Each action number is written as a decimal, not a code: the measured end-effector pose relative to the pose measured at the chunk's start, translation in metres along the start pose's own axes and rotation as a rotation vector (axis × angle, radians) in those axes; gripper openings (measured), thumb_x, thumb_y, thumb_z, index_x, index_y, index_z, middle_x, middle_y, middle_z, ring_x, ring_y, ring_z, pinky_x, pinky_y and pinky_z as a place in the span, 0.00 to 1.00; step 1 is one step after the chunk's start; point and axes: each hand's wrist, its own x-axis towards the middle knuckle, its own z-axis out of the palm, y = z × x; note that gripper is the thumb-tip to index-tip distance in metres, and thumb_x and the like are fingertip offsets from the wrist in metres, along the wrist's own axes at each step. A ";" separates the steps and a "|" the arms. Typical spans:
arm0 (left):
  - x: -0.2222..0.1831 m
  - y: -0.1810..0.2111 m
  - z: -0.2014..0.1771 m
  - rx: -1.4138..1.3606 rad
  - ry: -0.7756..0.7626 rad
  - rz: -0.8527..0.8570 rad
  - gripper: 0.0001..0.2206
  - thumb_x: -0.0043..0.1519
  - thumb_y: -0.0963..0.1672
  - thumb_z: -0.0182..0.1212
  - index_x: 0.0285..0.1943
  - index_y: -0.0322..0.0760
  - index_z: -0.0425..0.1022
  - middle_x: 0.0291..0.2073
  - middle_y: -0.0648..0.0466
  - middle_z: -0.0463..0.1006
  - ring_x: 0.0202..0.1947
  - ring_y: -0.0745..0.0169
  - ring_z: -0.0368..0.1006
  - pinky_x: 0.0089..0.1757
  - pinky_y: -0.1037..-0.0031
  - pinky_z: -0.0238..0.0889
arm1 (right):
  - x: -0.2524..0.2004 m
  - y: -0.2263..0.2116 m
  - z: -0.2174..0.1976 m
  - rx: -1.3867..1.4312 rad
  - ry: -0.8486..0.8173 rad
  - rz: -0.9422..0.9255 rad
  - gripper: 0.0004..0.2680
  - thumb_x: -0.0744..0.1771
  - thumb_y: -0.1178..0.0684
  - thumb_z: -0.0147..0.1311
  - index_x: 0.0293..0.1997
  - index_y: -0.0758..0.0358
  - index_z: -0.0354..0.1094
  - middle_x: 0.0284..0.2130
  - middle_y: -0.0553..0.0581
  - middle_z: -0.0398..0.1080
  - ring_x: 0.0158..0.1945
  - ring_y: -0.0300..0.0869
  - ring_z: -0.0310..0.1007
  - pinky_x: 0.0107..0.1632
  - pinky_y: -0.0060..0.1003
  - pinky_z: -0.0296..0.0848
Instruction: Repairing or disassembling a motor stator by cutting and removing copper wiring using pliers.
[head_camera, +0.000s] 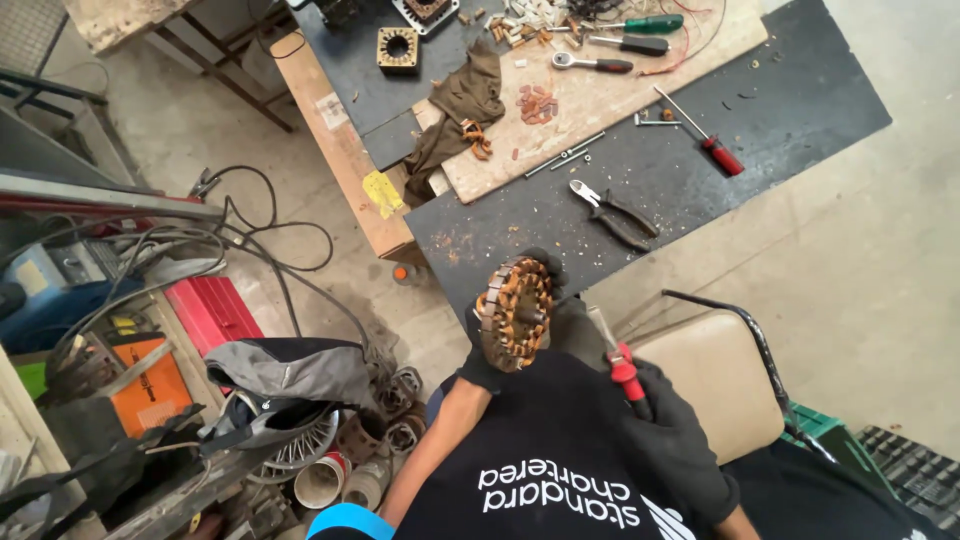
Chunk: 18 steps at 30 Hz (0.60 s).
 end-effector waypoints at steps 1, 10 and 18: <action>-0.001 0.000 0.003 0.004 -0.003 -0.006 0.26 0.52 0.48 0.50 0.58 0.31 0.75 0.51 0.46 0.80 0.51 0.55 0.75 0.51 0.67 0.69 | 0.011 0.019 -0.002 -0.121 0.019 -0.384 0.18 0.61 0.56 0.60 0.58 0.51 0.74 0.57 0.52 0.71 0.62 0.40 0.68 0.63 0.35 0.62; -0.019 0.009 0.022 0.042 -0.005 -0.045 0.26 0.50 0.46 0.49 0.58 0.32 0.75 0.51 0.46 0.80 0.53 0.54 0.75 0.53 0.66 0.69 | 0.030 0.041 -0.002 -0.762 0.264 -1.139 0.22 0.55 0.54 0.59 0.55 0.50 0.69 0.69 0.68 0.56 0.69 0.59 0.60 0.71 0.71 0.44; -0.022 0.013 0.024 0.009 0.024 0.153 0.23 0.55 0.44 0.45 0.58 0.30 0.74 0.54 0.46 0.78 0.55 0.52 0.74 0.55 0.65 0.69 | 0.025 0.039 -0.019 -0.704 0.306 -1.183 0.23 0.55 0.45 0.69 0.55 0.47 0.72 0.62 0.66 0.64 0.65 0.56 0.66 0.72 0.72 0.44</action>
